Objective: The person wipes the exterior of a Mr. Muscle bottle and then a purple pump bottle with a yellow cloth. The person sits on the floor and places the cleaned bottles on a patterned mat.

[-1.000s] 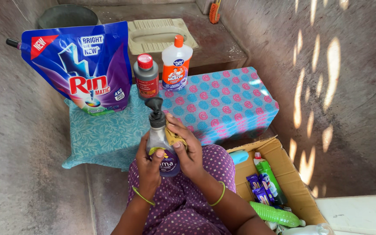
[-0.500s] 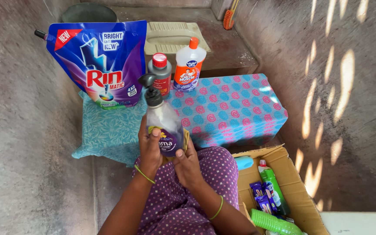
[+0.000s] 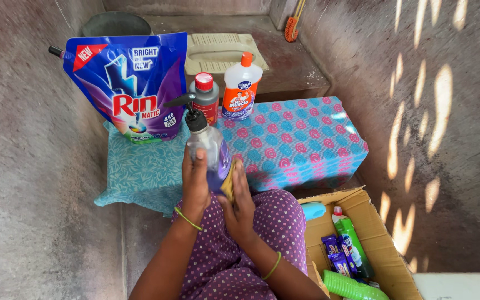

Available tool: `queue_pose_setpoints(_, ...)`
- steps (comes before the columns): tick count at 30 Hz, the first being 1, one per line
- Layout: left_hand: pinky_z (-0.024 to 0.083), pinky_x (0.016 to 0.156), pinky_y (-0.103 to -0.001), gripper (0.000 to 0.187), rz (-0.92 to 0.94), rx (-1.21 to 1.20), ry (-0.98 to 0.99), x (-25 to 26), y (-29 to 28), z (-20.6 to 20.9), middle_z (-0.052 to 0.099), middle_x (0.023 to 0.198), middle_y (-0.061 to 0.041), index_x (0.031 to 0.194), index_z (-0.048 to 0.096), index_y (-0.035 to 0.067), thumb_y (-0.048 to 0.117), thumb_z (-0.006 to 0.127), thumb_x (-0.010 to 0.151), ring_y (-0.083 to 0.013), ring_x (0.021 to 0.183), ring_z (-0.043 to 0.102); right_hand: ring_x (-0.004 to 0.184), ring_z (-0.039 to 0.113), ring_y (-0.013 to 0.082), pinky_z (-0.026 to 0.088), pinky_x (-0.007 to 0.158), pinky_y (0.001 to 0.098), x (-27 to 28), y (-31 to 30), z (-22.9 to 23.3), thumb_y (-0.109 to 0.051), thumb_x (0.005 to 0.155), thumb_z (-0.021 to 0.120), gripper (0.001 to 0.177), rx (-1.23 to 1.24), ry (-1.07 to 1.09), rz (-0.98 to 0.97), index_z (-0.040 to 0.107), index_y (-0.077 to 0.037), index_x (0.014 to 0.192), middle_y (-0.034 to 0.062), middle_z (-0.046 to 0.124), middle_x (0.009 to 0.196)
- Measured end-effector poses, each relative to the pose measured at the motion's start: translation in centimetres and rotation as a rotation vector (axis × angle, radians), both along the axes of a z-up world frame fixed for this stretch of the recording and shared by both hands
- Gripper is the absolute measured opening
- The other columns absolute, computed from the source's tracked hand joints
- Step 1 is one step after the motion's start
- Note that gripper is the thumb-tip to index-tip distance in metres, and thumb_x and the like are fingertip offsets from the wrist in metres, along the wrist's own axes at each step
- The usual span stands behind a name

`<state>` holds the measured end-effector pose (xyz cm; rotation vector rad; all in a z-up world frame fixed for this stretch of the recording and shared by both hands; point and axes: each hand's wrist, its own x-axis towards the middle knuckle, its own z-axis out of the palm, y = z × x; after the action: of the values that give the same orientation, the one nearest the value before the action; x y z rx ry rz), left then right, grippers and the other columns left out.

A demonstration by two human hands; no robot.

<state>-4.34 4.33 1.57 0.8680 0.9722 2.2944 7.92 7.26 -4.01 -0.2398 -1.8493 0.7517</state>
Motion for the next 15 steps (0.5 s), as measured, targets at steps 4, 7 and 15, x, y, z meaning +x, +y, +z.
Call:
queue_pose_setpoints(4,0.052,0.099,-0.042,0.070,-0.242,0.047,-0.140,-0.5,-0.7,0.3,0.066,0.128,-0.018,0.146,0.048,-0.003,0.051,0.056,0.102,-0.0278,0.113,0.065,0.157,0.036,0.0425,0.031,0.132,0.0536,0.8,1.3,0.0,0.004,0.106,0.054,0.043,0.370,-0.048,-0.057,0.056,-0.007,0.147,0.0175,0.051,0.157)
queue_pose_setpoints(7,0.051,0.102,-0.040,0.066,-0.279,0.085,-0.118,-0.2,-0.8,0.4,0.065,0.129,-0.018,0.147,0.047,-0.002,0.047,0.055,0.104,-0.0261,0.115,0.064,0.155,0.038,0.0425,0.028,0.131,0.0531,0.7,3.0,1.9,0.003,0.106,0.046,0.036,0.266,-0.058,0.031,0.063,-0.004,0.136,0.0195,0.053,0.155)
queue_pose_setpoints(15,0.052,0.103,-0.037,0.058,-0.177,0.066,-0.135,0.1,-0.5,-0.3,0.064,0.131,-0.017,0.145,0.051,-0.001,0.042,0.051,0.106,-0.0229,0.117,0.064,0.154,0.042,0.0358,0.028,0.132,0.0505,0.5,1.4,5.8,0.005,0.102,0.053,0.033,0.220,-0.103,0.094,0.069,-0.002,0.131,0.0190,0.056,0.152)
